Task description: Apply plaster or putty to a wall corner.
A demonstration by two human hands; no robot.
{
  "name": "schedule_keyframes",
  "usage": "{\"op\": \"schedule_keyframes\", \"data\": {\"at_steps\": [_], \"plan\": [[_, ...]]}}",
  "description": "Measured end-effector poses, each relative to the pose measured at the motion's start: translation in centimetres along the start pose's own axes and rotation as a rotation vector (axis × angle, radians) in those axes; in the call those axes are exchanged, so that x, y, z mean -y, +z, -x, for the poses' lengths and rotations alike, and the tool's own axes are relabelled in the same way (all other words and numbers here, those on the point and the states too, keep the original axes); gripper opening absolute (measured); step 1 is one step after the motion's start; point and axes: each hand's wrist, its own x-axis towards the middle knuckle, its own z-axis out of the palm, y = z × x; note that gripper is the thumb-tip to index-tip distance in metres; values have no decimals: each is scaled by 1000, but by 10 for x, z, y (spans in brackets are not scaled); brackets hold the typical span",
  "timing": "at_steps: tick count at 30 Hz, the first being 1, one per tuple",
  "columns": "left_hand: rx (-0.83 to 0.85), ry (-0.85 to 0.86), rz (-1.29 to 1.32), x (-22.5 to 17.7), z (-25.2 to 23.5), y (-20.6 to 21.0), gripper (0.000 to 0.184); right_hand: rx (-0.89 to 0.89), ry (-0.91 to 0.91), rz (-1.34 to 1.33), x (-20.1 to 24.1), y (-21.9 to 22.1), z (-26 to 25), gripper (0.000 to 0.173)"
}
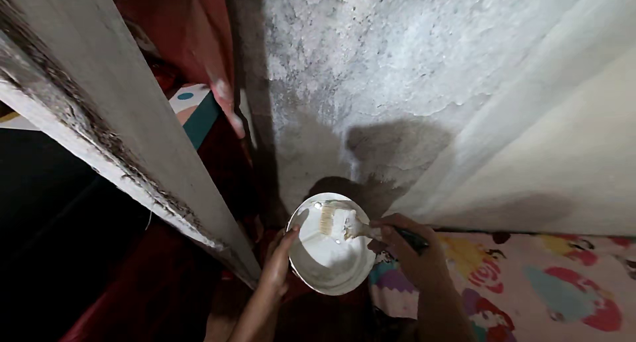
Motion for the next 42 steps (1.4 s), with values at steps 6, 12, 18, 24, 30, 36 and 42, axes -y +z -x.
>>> {"op": "schedule_keyframes", "data": {"at_steps": [6, 12, 18, 24, 30, 36, 42], "plan": [[59, 73, -12, 2, 2, 6, 45, -56, 47, -130, -6, 38, 5, 15], [0, 97, 56, -4, -4, -3, 47, 390, 3, -51, -8, 14, 8, 20], [71, 129, -45, -8, -4, -12, 50, 506, 63, 45, -8, -40, 1, 23], [133, 43, -123, -4, -2, -9, 47, 494, -42, -102, -12, -36, -4, 27], [157, 28, -134, -2, -3, -6, 48, 474, 114, -84, -8, 4, 2, 33], [158, 38, -177, -7, -4, -12, 49, 315, 162, 221, -4, -23, -5, 25], [159, -29, -187, -7, -3, -12, 46, 374, -84, -44, -7, -27, -2, 30]]}}
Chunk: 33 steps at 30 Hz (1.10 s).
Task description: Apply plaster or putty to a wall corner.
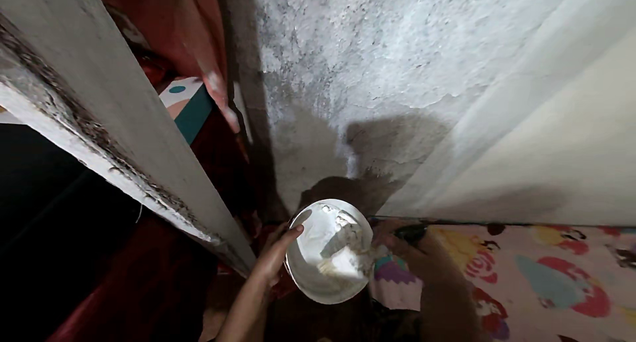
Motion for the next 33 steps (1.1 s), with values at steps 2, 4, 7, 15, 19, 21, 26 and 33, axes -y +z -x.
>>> {"op": "schedule_keyframes", "data": {"at_steps": [2, 4, 7, 15, 19, 21, 26, 33], "plan": [[0, -23, 15, -1, 2, 3, 46, 98, 1, -86, 1, 15, -3, 30], [6, -39, 32, -2, 3, 4, 47, 180, 67, -79, -4, 22, -7, 29], [35, -38, 7, -2, 3, -2, 50, 133, 214, 70, -5, 9, -6, 26], [10, -45, 66, -2, 4, 0, 46, -71, 67, -11, 0, 3, 0, 29], [2, -36, 88, 4, 1, 9, 50, -60, 153, 1, -4, 36, -12, 27], [0, -22, 65, 1, 2, 9, 51, -114, 223, 86, -9, 33, -16, 25], [-24, -24, 25, 3, 0, 1, 49, -319, 199, 216, -9, -3, -7, 26], [-27, -6, 48, 6, 2, 11, 47, -210, 140, 75, -1, 46, -18, 20]]}}
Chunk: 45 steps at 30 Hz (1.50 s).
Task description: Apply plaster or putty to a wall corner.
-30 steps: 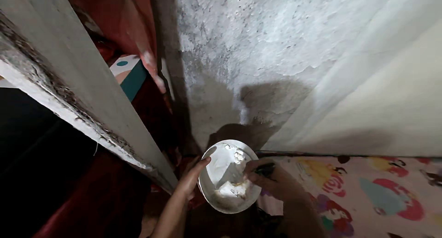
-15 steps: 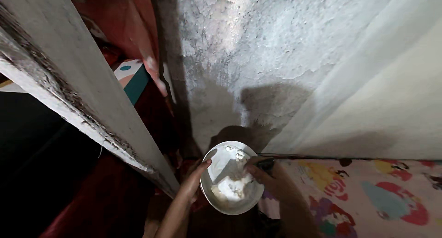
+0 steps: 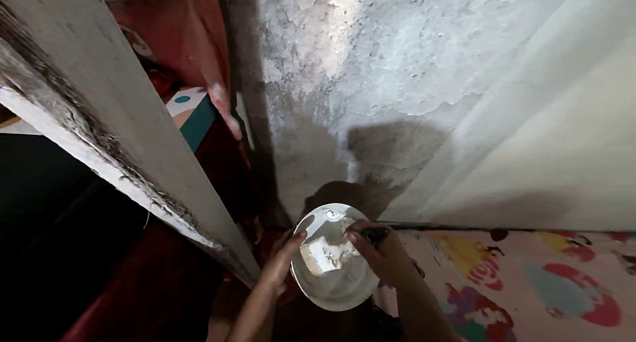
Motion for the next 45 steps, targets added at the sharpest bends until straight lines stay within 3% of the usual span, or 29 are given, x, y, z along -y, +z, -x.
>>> {"op": "schedule_keyframes", "data": {"at_steps": [5, 9, 13, 18, 21, 24, 28, 30, 35, 38, 39, 42, 45], "plan": [[1, 2, -26, 0, -2, -6, 49, -272, 96, 94, -11, -28, -5, 22], [-85, -22, 58, -5, -2, -8, 41, -545, 379, -376, -11, -35, -14, 23], [-192, 14, 146, -8, -5, -9, 42, -500, 607, -917, -14, -30, -19, 42], [-264, 56, 194, -10, -7, -13, 45, -445, 788, -1113, -16, -14, -21, 51], [-282, 83, 221, -9, -7, -18, 46, -396, 743, -1100, -14, -5, -20, 56], [-286, 115, 241, -9, -6, -23, 45, -201, 541, -1028, -18, -3, -13, 56], [-317, 129, 264, -13, -5, -29, 45, -63, 306, -1070, -7, 2, -4, 38], [-345, 141, 275, -14, -5, -33, 49, 83, 203, -1129, -4, -2, -5, 50], [-361, 174, 325, -19, -4, -38, 46, 116, 243, -1044, 30, 6, -19, 41], [-362, 160, 319, -19, -3, -39, 47, 253, 203, -1033, 42, 8, -31, 56], [-357, 153, 315, -20, -2, -39, 48, 262, 212, -998, 49, 9, -34, 52], [-352, 145, 323, -21, 1, -35, 46, 137, 294, -750, 66, 15, -42, 18], [-317, 103, 315, -13, 7, -24, 50, 52, 327, -465, 74, 18, -47, 19]]}}
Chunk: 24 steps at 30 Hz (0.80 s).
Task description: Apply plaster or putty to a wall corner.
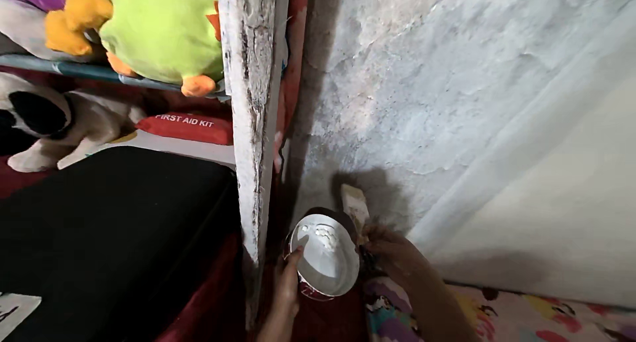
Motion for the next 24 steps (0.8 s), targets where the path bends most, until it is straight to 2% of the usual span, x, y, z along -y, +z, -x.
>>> {"op": "schedule_keyframes", "data": {"at_steps": [3, 6, 9, 12, 15, 18, 21, 24], "plan": [[36, -26, 1, 17, 7, 2, 45, -196, 51, 232, 15, 12, -11, 17], [85, -84, -34, 27, 2, -11, 38, -325, 65, 478, 23, 13, -37, 21], [165, -156, -194, 27, -9, -34, 39, -392, -2, 699, 26, 15, -59, 31], [249, -242, -350, 20, -8, -46, 39, -504, -101, 893, 43, 27, -72, 49], [340, -283, -461, 18, -5, -52, 36, -600, -230, 1016, 36, 29, -94, 50], [405, -321, -563, 16, -7, -55, 36, -500, -77, 1090, -8, 17, -112, 48], [475, -348, -594, 16, -10, -56, 39, -336, 151, 1190, -53, 12, -99, 45], [528, -327, -609, 19, -13, -53, 39, -262, 284, 1235, -32, 18, -84, 42]]}}
